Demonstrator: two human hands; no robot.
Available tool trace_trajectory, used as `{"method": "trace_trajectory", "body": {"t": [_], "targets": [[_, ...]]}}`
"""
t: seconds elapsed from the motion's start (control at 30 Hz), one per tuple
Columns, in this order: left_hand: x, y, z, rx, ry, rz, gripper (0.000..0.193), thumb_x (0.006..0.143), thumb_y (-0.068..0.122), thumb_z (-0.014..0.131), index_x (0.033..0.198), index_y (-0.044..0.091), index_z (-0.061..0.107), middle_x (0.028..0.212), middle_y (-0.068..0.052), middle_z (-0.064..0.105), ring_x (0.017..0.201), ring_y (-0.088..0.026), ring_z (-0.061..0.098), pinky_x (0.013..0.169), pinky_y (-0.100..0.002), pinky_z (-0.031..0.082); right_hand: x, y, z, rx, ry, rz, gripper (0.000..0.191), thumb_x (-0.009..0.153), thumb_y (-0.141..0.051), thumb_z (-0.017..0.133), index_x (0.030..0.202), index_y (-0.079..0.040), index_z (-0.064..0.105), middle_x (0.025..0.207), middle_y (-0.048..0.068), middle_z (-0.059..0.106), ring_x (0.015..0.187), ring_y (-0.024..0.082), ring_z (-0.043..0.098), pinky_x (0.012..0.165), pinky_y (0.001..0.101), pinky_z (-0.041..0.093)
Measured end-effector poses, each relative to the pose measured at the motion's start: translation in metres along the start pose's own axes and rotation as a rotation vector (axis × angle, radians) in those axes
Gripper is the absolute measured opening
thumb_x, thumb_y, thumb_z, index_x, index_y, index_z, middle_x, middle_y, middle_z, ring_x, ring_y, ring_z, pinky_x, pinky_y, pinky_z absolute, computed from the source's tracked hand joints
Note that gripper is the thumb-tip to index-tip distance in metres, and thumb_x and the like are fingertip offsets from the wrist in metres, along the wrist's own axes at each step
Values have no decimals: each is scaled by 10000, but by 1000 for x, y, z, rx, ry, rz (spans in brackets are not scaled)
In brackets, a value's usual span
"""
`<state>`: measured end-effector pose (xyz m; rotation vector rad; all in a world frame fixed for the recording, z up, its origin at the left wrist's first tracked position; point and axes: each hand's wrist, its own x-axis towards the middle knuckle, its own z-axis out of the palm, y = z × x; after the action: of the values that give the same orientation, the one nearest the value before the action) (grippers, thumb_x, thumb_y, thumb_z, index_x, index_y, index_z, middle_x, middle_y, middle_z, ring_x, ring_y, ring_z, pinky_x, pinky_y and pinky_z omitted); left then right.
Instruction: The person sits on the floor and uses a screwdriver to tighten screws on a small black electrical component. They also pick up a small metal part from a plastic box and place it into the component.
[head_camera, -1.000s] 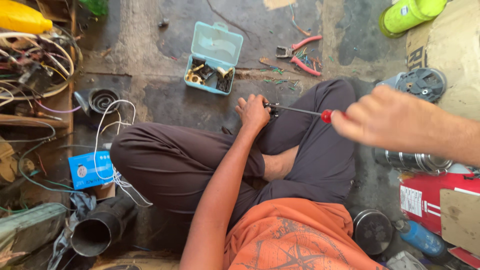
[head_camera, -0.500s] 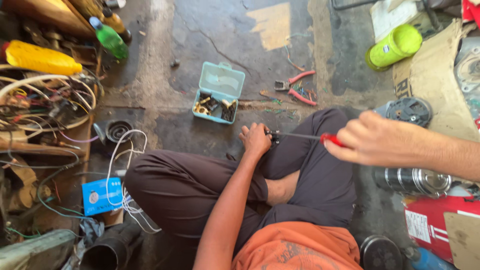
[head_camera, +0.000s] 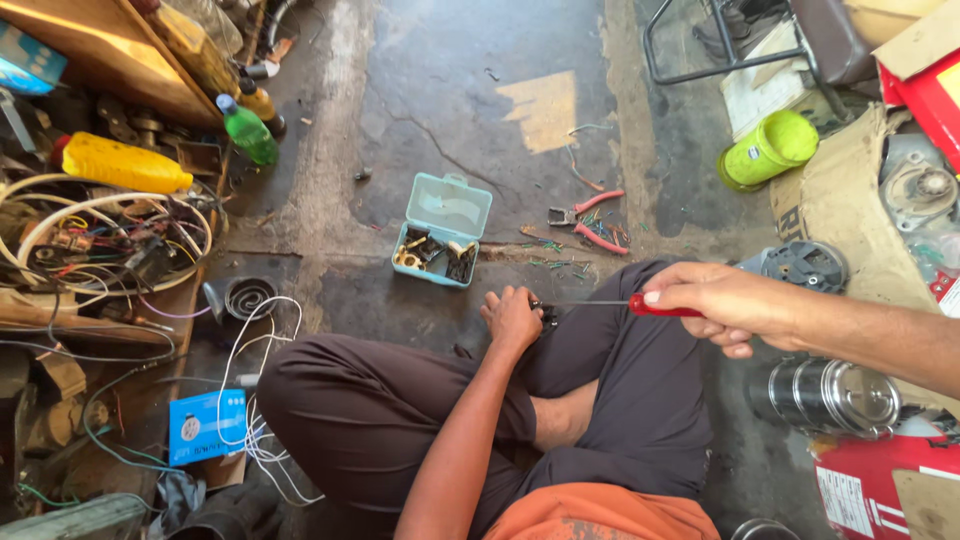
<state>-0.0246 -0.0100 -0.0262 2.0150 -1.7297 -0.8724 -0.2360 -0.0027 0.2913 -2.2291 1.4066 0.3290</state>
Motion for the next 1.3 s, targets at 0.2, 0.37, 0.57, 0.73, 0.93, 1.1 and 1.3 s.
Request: {"method": "trace_trajectory", "body": {"t": [0.2, 0.37, 0.57, 0.73, 0.93, 1.1, 1.3], "targets": [[-1, 1, -5, 0, -25, -6, 292, 830, 332, 806, 1092, 218, 743, 1245, -43, 630, 1280, -370, 442, 1060, -553, 330, -14, -13, -19, -621, 43, -379, 535, 787, -327, 673, 1294, -168, 613, 797, 13, 567, 684, 191, 527, 586, 389, 435], [-3, 3, -11, -1, -30, -6, 298, 839, 329, 800, 1105, 208, 743, 1245, -49, 630, 1277, -366, 446, 1063, -546, 328, -18, -33, -26, -1331, 142, -1038, 545, 821, -261, 566, 1314, -37, 619, 876, 21, 563, 761, 217, 571, 615, 380, 440], [-3, 6, -15, 15, -39, -9, 296, 846, 322, 798, 1109, 198, 742, 1250, -52, 626, 1274, -368, 441, 1060, -545, 325, -13, -17, -15, -922, 163, -842, 540, 736, -248, 622, 1261, -126, 651, 889, 34, 574, 781, 236, 604, 584, 376, 455], [-4, 6, -14, 3, -25, -2, 290, 826, 303, 812, 1090, 198, 753, 1243, -41, 636, 1269, -364, 446, 1057, -542, 330, -5, 12, 10, -145, 174, -389, 482, 794, -263, 671, 1276, -234, 671, 795, 23, 589, 650, 231, 618, 514, 358, 462], [-1, 7, -16, -2, -55, -41, 269, 829, 315, 815, 1073, 215, 762, 1240, -23, 640, 1286, -353, 438, 1079, -539, 318, -1, 12, 13, 51, -1, -57, 464, 771, -268, 655, 1230, -205, 663, 793, 8, 565, 668, 199, 576, 528, 358, 450], [-2, 9, -17, 5, -63, -66, 275, 835, 325, 807, 1089, 231, 761, 1246, -15, 640, 1299, -349, 434, 1085, -548, 310, -18, -18, -12, -553, 152, -523, 451, 752, -272, 641, 1193, -180, 657, 791, -5, 545, 682, 173, 540, 541, 358, 440], [-3, 10, -18, -1, -57, -57, 270, 837, 328, 809, 1079, 218, 764, 1235, -22, 643, 1286, -352, 442, 1075, -544, 317, -18, -37, -22, -1343, 76, -1044, 415, 833, -276, 588, 1111, 25, 659, 862, 39, 522, 761, 236, 567, 607, 391, 456]]}}
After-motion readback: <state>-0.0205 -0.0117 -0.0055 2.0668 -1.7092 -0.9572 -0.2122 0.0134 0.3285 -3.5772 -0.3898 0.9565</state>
